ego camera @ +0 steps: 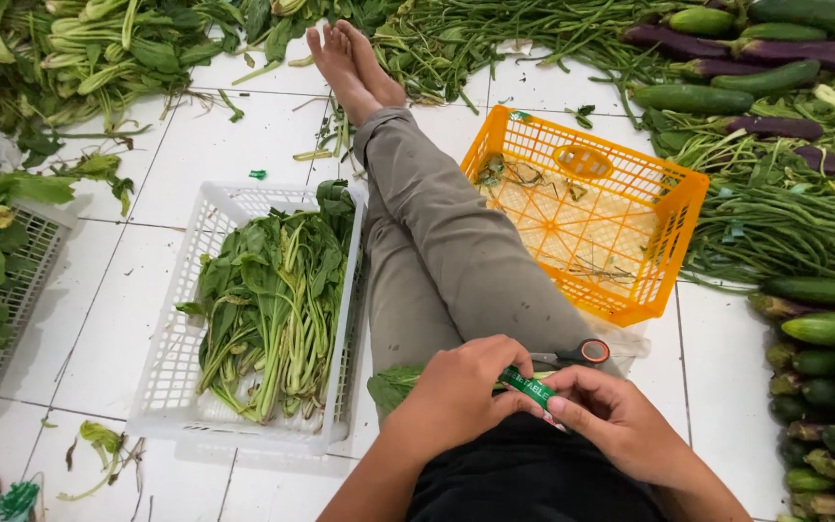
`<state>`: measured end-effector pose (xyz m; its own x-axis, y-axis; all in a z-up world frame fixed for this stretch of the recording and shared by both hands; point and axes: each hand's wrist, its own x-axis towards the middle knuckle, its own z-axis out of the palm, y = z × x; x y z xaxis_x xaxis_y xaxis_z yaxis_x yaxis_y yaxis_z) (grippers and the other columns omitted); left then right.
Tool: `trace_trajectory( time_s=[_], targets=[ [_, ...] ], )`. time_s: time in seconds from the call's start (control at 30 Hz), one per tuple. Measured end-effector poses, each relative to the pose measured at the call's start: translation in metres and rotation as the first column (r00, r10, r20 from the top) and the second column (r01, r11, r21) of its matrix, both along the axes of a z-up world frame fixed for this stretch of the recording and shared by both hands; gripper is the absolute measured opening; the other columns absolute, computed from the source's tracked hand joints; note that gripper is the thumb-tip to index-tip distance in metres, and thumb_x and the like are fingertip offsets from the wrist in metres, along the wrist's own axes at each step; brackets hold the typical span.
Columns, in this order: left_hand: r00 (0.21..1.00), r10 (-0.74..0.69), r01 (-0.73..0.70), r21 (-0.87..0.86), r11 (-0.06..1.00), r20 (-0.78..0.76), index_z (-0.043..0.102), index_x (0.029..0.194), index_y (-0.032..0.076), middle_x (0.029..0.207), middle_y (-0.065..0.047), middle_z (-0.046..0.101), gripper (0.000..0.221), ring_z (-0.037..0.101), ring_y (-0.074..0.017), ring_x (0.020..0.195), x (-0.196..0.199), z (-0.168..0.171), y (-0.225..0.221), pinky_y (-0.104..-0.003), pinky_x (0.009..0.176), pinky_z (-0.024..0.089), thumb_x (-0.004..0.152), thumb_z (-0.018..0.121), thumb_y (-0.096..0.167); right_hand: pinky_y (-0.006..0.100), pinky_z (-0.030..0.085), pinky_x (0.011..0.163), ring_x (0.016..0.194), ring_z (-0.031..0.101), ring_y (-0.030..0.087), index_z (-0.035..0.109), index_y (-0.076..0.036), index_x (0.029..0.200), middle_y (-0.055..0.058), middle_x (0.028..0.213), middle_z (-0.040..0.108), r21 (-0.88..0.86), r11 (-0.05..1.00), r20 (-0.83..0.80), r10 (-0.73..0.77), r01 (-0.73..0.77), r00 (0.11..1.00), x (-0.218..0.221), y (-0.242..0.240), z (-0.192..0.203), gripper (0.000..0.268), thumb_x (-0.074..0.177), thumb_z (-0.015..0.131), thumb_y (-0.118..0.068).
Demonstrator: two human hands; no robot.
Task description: Bundling leafy green vegetables using green adhesive tape and scissors while sitting on the floor.
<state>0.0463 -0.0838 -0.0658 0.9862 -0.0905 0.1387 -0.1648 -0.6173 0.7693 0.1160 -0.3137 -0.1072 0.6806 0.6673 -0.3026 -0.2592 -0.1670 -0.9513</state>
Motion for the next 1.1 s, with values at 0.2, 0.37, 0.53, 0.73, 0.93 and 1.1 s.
trace_trajectory(
  time_s=[0.2, 0.37, 0.53, 0.73, 0.93, 1.1],
  targets=[
    [0.998, 0.032, -0.031, 0.019, 0.999, -0.048, 0.062, 0.095, 0.015, 0.095, 0.001, 0.07, 0.029, 0.069, -0.0227, 0.084, 0.0, -0.001, -0.004, -0.037, 0.067, 0.052, 0.077, 0.081, 0.027, 0.025, 0.041, 0.057, 0.064, 0.054, 0.012, 0.083, 0.006, 0.11, 0.008, 0.08, 0.074, -0.073, 0.997, 0.012, -0.008, 0.008, 1.0, -0.001, 0.002, 0.005, 0.024, 0.09, 0.072, -0.002],
    [0.999, 0.049, -0.049, 0.066, 0.997, 0.001, 0.062, 0.096, 0.014, 0.099, 0.001, 0.069, 0.029, 0.068, -0.0236, 0.089, 0.002, -0.004, -0.007, -0.038, 0.07, 0.052, 0.076, 0.081, 0.022, 0.024, 0.046, 0.059, 0.065, 0.056, 0.011, 0.082, 0.004, 0.109, 0.007, 0.082, 0.076, -0.121, 0.993, 0.051, 0.005, 0.001, 0.999, 0.002, 0.006, 0.008, 0.022, 0.089, 0.073, -0.002],
    [0.99, 0.134, -0.135, 0.037, 0.99, 0.044, 0.06, 0.1, 0.015, 0.109, 0.003, 0.062, 0.034, 0.067, -0.0216, 0.097, 0.002, -0.008, -0.009, -0.037, 0.073, 0.054, 0.074, 0.082, 0.017, 0.024, 0.038, 0.05, 0.056, 0.047, 0.01, 0.085, 0.002, 0.104, 0.004, 0.07, 0.069, -0.147, 0.987, 0.133, -0.045, 0.064, 0.99, 0.001, 0.01, 0.009, 0.019, 0.087, 0.077, -0.002],
    [0.988, 0.071, -0.081, -0.071, 0.994, -0.136, 0.065, 0.102, 0.017, 0.115, 0.007, 0.068, 0.035, 0.07, -0.019, 0.096, -0.001, 0.006, -0.001, -0.034, 0.081, 0.054, 0.075, 0.081, 0.031, 0.025, 0.039, 0.051, 0.057, 0.048, 0.011, 0.086, 0.0, 0.105, 0.004, 0.07, 0.072, -0.187, 0.978, 0.164, -0.065, 0.096, 0.984, -0.004, 0.006, 0.005, 0.023, 0.084, 0.08, -0.004],
    [0.993, 0.049, -0.078, -0.294, 0.953, -0.104, 0.064, 0.09, 0.009, 0.116, -0.001, 0.071, 0.012, 0.069, -0.0208, 0.094, 0.001, 0.003, 0.0, -0.031, 0.082, 0.054, 0.084, 0.072, 0.015, 0.025, 0.038, 0.049, 0.054, 0.046, 0.01, 0.083, -0.003, 0.096, 0.001, 0.064, 0.066, -0.207, 0.973, 0.242, -0.055, 0.107, 0.969, -0.005, 0.005, -0.005, 0.015, 0.081, 0.084, -0.004],
    [0.987, 0.13, -0.152, -0.292, 0.944, -0.093, 0.067, 0.087, 0.004, 0.115, -0.002, 0.075, 0.008, 0.072, -0.0216, 0.092, -0.001, -0.009, -0.007, -0.032, 0.08, 0.056, 0.084, 0.071, 0.01, 0.025, 0.038, 0.048, 0.053, 0.045, 0.01, 0.083, -0.002, 0.093, 0.0, 0.06, 0.06, -0.179, 0.979, 0.23, -0.054, 0.097, 0.972, -0.009, 0.008, -0.015, 0.012, 0.081, 0.084, -0.001]
  ],
)
